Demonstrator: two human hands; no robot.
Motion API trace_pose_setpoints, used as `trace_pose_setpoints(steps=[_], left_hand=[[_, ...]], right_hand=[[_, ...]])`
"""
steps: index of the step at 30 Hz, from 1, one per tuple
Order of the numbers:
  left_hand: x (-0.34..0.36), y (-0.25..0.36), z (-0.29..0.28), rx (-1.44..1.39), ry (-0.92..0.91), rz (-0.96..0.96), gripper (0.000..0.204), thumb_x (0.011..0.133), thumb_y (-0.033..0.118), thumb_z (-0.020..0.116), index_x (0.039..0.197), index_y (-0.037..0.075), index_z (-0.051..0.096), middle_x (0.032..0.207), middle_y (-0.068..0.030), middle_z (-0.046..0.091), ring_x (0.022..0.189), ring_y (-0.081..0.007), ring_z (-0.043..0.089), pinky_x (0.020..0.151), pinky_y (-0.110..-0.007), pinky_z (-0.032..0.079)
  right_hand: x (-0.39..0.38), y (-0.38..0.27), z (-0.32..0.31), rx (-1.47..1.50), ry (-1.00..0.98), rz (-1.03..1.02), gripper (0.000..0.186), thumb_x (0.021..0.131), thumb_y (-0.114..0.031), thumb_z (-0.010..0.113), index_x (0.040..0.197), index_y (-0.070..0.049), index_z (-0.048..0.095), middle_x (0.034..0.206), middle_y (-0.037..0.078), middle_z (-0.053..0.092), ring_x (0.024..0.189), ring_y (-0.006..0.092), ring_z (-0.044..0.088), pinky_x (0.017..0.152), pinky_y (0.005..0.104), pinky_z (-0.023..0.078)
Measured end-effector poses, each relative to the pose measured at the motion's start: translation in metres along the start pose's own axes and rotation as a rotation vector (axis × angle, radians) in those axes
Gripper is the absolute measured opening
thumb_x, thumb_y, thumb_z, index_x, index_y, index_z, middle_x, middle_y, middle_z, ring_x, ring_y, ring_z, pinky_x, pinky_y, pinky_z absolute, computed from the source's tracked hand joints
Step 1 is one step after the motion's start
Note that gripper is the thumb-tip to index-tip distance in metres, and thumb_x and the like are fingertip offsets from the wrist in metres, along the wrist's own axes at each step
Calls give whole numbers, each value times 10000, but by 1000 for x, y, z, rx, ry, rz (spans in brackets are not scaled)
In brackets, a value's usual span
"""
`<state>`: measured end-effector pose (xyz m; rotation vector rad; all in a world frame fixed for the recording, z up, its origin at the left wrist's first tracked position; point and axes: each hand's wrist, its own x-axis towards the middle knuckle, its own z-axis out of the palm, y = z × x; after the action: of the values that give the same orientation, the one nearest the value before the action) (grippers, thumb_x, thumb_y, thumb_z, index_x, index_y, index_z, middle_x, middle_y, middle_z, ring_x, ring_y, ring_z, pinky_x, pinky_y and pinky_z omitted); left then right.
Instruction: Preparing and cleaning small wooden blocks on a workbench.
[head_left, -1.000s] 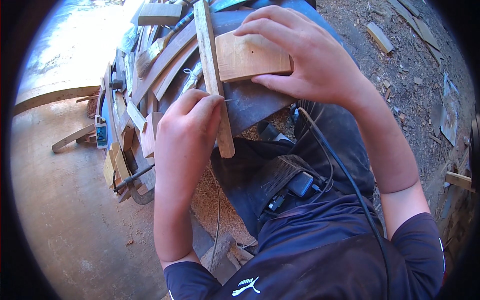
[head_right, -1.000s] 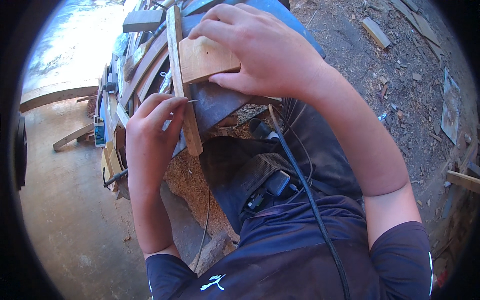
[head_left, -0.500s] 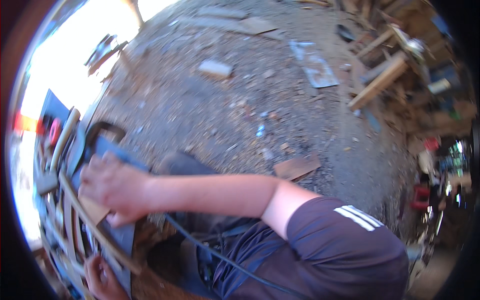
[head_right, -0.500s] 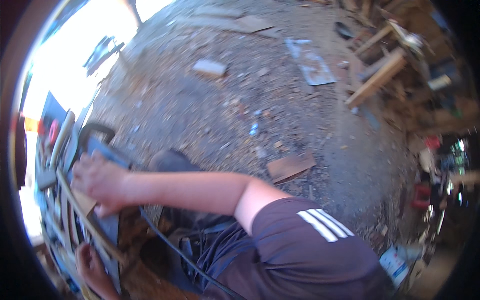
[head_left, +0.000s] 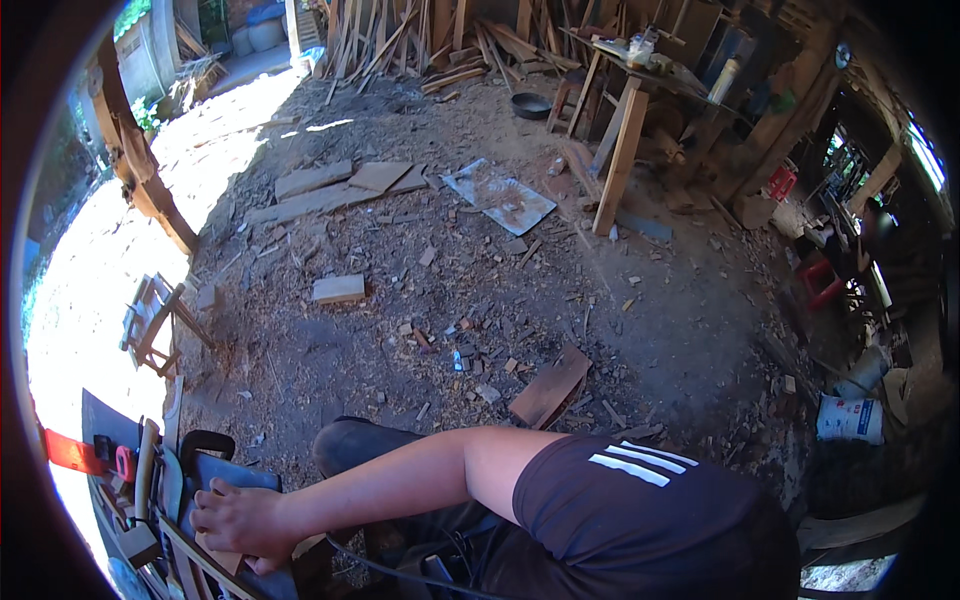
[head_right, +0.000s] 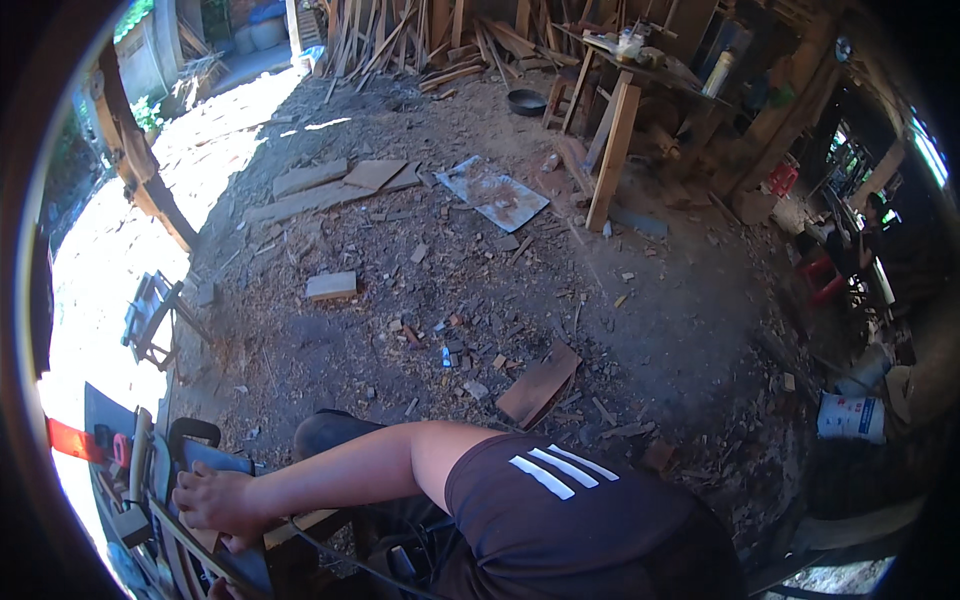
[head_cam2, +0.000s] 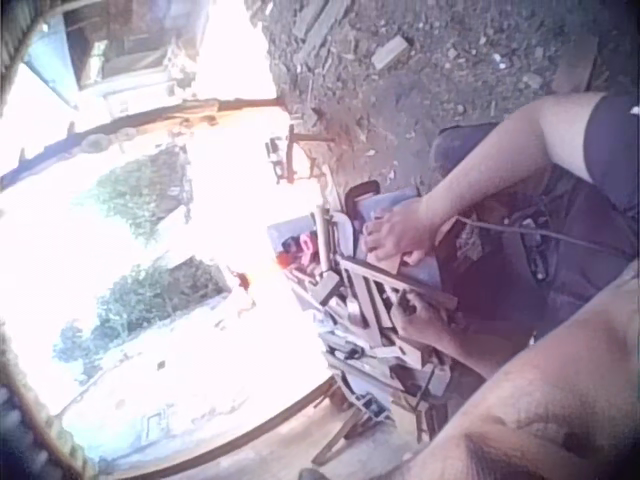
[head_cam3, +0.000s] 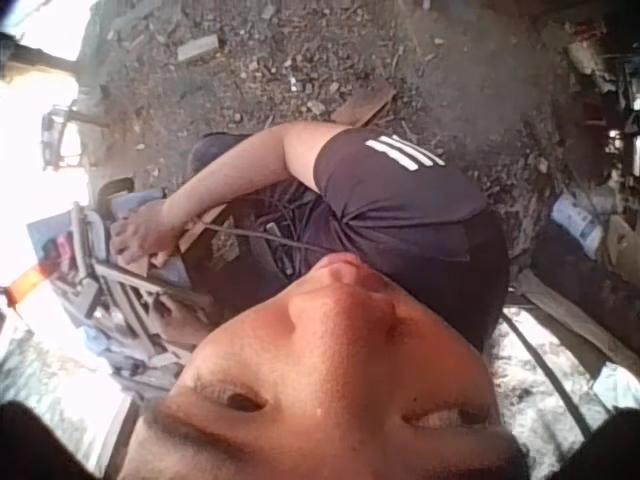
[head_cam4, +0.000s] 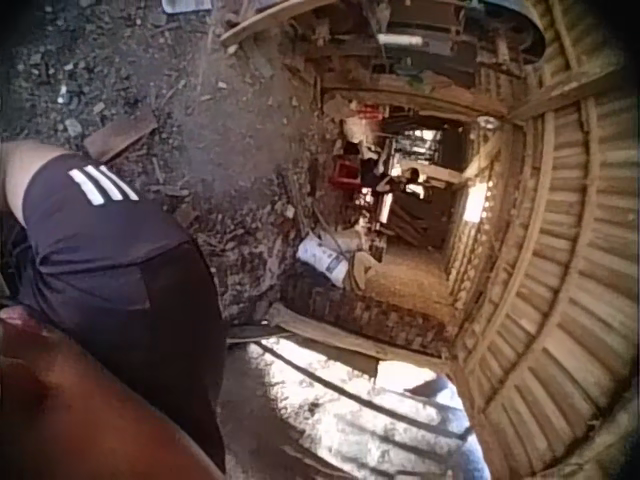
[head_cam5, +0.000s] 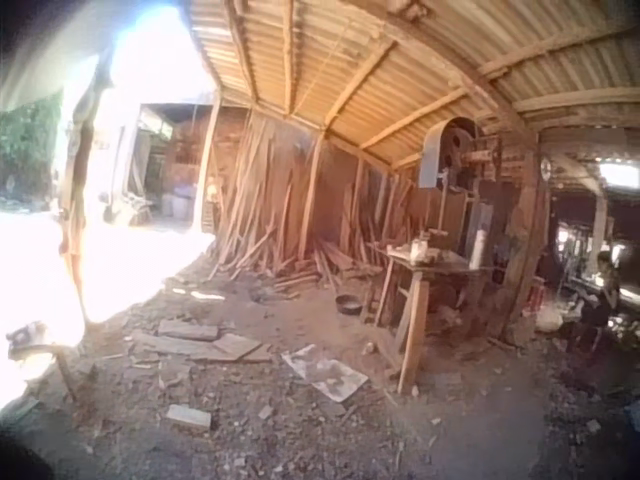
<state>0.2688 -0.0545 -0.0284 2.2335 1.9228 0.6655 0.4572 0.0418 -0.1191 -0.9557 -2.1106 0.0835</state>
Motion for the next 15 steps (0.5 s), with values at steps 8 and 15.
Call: trace_pose_setpoints(steps=[8,15], left_hand=[[-7,-19,17,-129,151,47,312,999,281,595,1004,-5,720,898,-159,731,800,-301,697,731,-412,557],[-6,-34,45,-518,42,-96,138,926,35,675,1042,-14,731,973,-115,750,901,-195,704,851,-331,530]], right_hand=[[5,2,2,15,24,-35,599,669,-408,770,1136,-55,642,1264,172,495,1251,377,427,1037,576,340],[-12,10,-30,7,-25,-286,418,827,-517,716,1186,-302,728,1355,48,551,1343,360,423,1165,637,229]])
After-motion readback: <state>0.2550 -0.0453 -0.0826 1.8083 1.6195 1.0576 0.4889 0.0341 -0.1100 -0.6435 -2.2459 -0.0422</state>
